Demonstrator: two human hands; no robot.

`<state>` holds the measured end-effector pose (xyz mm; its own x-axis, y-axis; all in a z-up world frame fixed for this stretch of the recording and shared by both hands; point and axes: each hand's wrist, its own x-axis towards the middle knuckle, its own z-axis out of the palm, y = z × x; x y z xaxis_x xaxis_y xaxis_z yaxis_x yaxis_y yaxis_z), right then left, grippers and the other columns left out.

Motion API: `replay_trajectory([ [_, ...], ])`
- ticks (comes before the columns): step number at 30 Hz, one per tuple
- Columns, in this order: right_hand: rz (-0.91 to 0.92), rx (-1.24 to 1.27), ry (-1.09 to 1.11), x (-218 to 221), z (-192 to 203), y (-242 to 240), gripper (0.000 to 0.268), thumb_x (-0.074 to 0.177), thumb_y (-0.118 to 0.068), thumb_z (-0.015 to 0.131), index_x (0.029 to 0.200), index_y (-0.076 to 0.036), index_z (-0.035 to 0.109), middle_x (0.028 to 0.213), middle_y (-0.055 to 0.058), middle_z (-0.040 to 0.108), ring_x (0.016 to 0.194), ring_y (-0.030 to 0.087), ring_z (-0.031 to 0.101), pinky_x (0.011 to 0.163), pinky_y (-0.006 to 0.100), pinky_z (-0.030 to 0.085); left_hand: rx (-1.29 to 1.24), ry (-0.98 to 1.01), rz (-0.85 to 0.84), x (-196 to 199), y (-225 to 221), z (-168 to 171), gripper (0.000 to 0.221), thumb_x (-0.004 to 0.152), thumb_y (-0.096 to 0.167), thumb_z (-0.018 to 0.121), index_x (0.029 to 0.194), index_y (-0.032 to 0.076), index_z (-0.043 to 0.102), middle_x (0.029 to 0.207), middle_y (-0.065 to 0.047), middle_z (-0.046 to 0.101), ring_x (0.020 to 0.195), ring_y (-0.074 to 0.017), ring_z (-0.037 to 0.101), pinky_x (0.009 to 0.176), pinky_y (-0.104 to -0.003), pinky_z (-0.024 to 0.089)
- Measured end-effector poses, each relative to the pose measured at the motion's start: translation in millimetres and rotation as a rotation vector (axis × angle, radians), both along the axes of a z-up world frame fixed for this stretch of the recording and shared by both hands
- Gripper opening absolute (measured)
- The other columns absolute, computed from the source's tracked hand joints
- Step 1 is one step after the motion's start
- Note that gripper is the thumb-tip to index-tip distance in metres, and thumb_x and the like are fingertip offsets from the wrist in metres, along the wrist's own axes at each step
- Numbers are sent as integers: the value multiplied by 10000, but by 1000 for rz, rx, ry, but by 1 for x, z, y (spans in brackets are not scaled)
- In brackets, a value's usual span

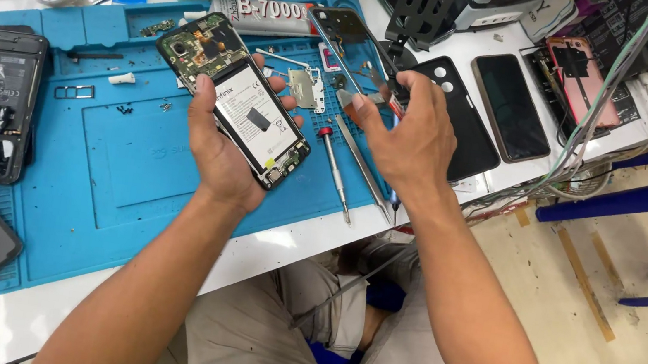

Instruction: Disassembling a mobile phone to access and manipulate internal components

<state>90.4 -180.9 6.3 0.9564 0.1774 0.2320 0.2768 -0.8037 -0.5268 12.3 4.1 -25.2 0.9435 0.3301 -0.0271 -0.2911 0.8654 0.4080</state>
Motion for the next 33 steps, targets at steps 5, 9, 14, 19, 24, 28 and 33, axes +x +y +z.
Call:
replay_trajectory([
  [5, -33, -24, 70, 8, 6, 22, 680, 899, -680, 542, 1297, -129, 524, 1267, 131, 634, 1079, 372, 636, 814, 620, 469, -7, -11, 11, 1, 2, -2, 636, 896, 547, 583, 1308, 63, 614, 1038, -125, 704, 879, -272, 703, 777, -431, 593],
  [9, 68, -35, -115, 12, -1, 22, 740, 945, -655, 648, 1290, -6, 564, 1089, 292, 651, 975, 524, 687, 813, 627, 502, 234, 93, 61, 3, -1, 1, 774, 876, 677, 496, 1348, 74, 609, 1066, -128, 745, 916, -255, 766, 829, -441, 687],
  [14, 84, 12, -33, -2, 19, 11, 789, 876, -652, 724, 1292, 3, 580, 1148, 274, 645, 1051, 509, 668, 875, 607, 499, 255, 64, 12, 1, -5, 2, 776, 889, 682, 478, 1356, 76, 607, 1078, -128, 747, 924, -246, 765, 834, -426, 686],
  [19, 135, 220, 35, 2, 1, -21, 523, 887, -436, 800, 1202, -45, 655, 1060, 170, 685, 1077, 394, 687, 879, 476, 547, 290, 39, 11, -1, -7, 6, 771, 897, 687, 469, 1353, 83, 620, 1073, -127, 757, 918, -238, 771, 827, -415, 690],
  [24, 85, 323, 503, -29, 39, -26, 367, 1019, -207, 456, 1326, -156, 650, 670, 19, 532, 586, 95, 508, 498, 263, 488, 98, -155, -22, -5, 3, 5, 732, 899, 576, 615, 1392, 38, 562, 1088, -143, 704, 935, -257, 707, 824, -403, 599],
  [28, 198, 188, 362, -36, 23, -40, 373, 1038, -234, 440, 1315, -131, 669, 999, 88, 474, 532, 212, 707, 531, 261, 616, 85, -137, 23, 0, 9, 0, 704, 908, 569, 593, 1378, 45, 573, 1096, -138, 695, 925, -266, 699, 802, -424, 595],
  [33, 281, -144, 185, -45, 11, -29, 363, 944, -288, 597, 1240, -105, 701, 819, 16, 677, 662, 291, 630, 639, 481, 457, 110, -93, 33, 0, 4, 1, 715, 907, 565, 588, 1387, 35, 588, 1070, -156, 715, 912, -262, 712, 780, -409, 615],
])
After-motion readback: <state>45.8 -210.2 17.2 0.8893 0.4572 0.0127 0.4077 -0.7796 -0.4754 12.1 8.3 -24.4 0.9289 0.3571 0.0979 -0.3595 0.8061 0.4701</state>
